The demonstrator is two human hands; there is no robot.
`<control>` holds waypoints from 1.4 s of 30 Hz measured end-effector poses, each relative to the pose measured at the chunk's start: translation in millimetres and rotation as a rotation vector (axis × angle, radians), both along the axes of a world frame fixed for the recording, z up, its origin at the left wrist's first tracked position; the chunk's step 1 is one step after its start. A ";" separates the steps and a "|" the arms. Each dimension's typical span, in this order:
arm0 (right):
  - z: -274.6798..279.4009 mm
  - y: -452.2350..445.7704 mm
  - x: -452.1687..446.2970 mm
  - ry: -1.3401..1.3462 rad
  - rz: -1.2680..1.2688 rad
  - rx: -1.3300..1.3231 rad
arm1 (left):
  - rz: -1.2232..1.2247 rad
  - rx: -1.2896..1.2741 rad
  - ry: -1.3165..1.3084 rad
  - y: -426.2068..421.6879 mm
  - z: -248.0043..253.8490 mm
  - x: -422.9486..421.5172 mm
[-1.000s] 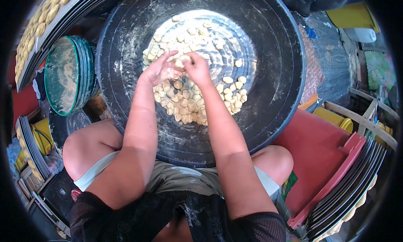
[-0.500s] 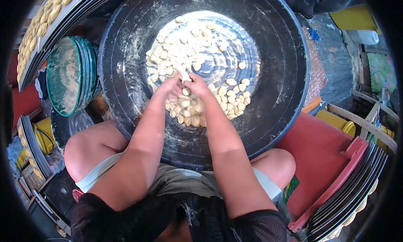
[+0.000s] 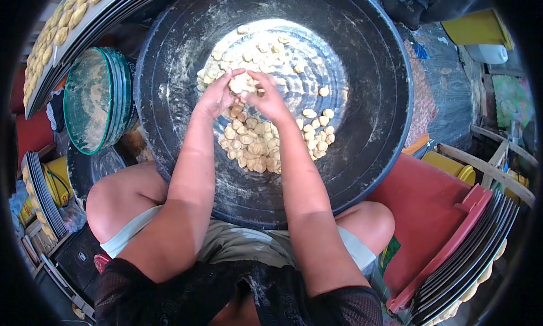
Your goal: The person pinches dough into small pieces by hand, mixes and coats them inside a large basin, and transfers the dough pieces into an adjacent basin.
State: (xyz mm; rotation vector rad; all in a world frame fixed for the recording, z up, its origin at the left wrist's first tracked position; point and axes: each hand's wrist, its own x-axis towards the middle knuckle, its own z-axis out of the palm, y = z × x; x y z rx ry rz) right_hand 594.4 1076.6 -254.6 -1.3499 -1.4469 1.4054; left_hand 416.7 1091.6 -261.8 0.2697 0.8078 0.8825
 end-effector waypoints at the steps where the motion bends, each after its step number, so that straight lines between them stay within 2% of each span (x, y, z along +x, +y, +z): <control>1: 6.0 -1.2 -5.8 0.120 0.035 0.007 | 0.011 0.036 0.068 -1.2 5.6 2.1; 4: 15.6 10.9 -0.7 0.009 0.251 0.070 | 0.002 0.141 0.230 -6.9 14.4 6.1; 5: 19.7 12.7 1.1 0.108 0.257 -0.088 | -0.030 0.174 0.254 -7.2 13.0 2.5; 8: 16.9 16.1 6.0 0.236 0.269 -0.207 | -0.121 0.179 0.312 -4.6 3.7 -8.9; 9: 16.6 17.0 5.8 0.256 0.176 -0.247 | -0.150 0.165 0.328 -3.2 1.1 -11.3; 12: 15.5 16.7 1.7 0.367 -0.165 -0.321 | -0.040 0.122 0.223 -1.4 -3.9 -15.2; 14: 15.5 15.9 -1.1 0.505 -0.469 -0.301 | 0.136 0.070 0.136 -3.8 -2.6 -17.0; 15: -6.0 19.8 12.5 0.465 -0.400 -0.357 | 0.225 0.044 0.094 -4.6 -1.6 -18.4; 18: -13.0 16.4 5.1 0.709 -0.585 -0.441 | 0.223 -0.085 0.265 -6.6 -6.5 -29.0; 21: 7.3 8.9 -8.2 0.599 -0.298 -0.429 | 0.197 -0.018 0.584 -7.9 -40.3 -44.2; 24: 1.5 8.3 -11.1 0.552 -0.315 -0.362 | 0.505 0.026 0.633 -7.8 -55.9 -53.4; 25: -18.0 8.8 -2.1 0.262 -0.275 -0.345 | 0.511 0.008 0.692 -13.7 -45.1 -54.6; 27: -91.7 7.3 24.9 -0.313 -0.184 -0.291 | 0.444 -0.031 0.781 -17.4 -104.0 -66.6; 28: -116.6 -4.2 22.0 -0.365 -0.205 -0.445 | 0.408 -0.051 0.825 -18.9 -124.9 -71.2; 29: -129.6 -16.4 12.9 -0.417 -0.224 -0.598 | 0.313 -0.180 0.873 -28.2 -120.7 -55.6; 30: -128.8 -27.9 -5.0 -0.235 -0.241 -0.720 | 0.275 -0.169 0.739 -34.7 -161.9 -53.2; 31: -111.7 -31.3 -26.8 0.049 -0.304 -0.843 | 0.165 -0.264 0.698 -39.7 -123.3 -38.1; 32: -107.8 -29.3 -47.8 0.211 -0.331 -0.954 | 0.054 -0.360 0.653 -46.0 -80.6 -21.0; 35: -65.6 -18.2 -78.0 0.368 -0.239 -0.784 | -0.013 -0.235 0.565 -37.8 -103.1 -38.8; 37: -48.1 3.7 -65.0 0.392 -0.099 -0.723 | 0.145 -0.148 0.572 -21.1 -94.2 -49.6; 38: -58.9 23.6 -52.3 0.349 -0.011 -0.645 | 0.229 -0.110 0.569 -13.4 -88.8 -53.6; 40: -89.6 63.0 -30.5 0.262 0.168 -0.499 | 0.236 0.105 0.858 5.4 -80.4 -63.1; 41: -88.0 64.8 -32.4 -0.017 0.079 -0.379 | 0.262 0.033 0.870 11.8 -66.7 -61.9; 42: -79.8 69.3 -37.4 -0.293 -0.009 -0.248 | 0.310 0.122 0.922 17.4 -70.3 -61.2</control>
